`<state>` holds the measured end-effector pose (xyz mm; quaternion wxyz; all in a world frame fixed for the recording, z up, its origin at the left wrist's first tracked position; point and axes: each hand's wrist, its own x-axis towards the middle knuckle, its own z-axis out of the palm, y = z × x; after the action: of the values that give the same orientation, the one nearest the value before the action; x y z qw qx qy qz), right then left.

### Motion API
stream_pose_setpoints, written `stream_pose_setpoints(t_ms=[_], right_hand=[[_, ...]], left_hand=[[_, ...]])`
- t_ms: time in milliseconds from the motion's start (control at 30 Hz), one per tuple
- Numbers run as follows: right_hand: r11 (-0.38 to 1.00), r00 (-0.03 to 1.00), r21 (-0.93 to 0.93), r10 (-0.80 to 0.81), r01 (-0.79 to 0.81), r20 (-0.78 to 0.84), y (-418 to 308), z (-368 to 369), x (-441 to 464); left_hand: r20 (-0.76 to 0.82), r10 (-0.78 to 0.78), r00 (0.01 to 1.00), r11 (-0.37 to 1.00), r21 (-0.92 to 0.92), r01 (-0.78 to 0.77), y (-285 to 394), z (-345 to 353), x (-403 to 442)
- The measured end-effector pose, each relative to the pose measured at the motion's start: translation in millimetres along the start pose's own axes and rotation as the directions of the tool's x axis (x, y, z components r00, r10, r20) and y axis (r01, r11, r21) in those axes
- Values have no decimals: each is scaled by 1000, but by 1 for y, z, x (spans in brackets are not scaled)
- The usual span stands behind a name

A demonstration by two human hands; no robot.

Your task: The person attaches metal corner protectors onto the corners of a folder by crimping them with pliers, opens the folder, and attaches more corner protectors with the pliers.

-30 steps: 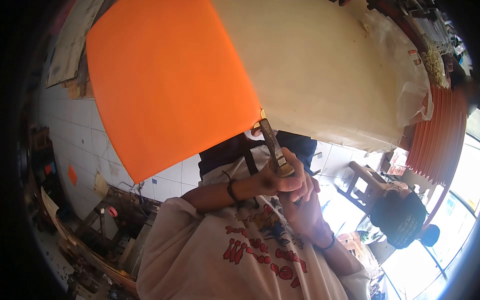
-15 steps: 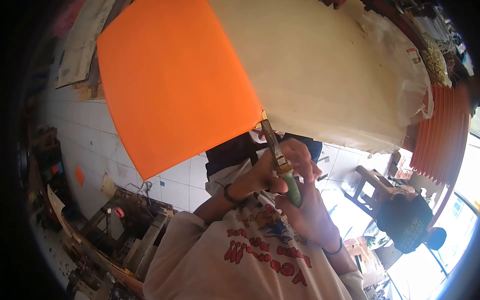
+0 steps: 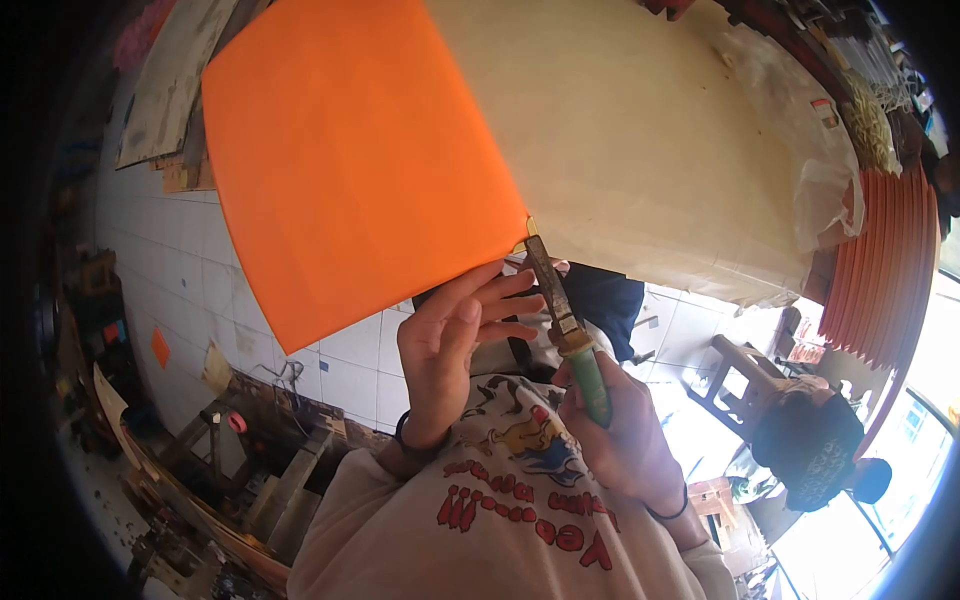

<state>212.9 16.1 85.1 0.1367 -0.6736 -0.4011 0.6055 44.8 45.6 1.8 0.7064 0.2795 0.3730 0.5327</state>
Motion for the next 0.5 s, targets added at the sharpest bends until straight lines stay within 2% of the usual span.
stream_pose_setpoints(t_ms=[133,333,433,500], right_hand=[[999,1000,29,13,-13,1,-2,-2,-2],[989,990,-54,-139,139,6,2,-2,3],[991,998,128,-52,48,25,8,1,2],[992,995,102,-84,78,54,7,1,3]], left_hand=[[1,-70,998,966,-248,68,-4,-2,8],[-44,26,999,981,-190,-34,-17,-2,14],[-97,56,994,986,-149,-71,-10,6,17],[-124,24,992,986,-161,-44,-7,9,18]])
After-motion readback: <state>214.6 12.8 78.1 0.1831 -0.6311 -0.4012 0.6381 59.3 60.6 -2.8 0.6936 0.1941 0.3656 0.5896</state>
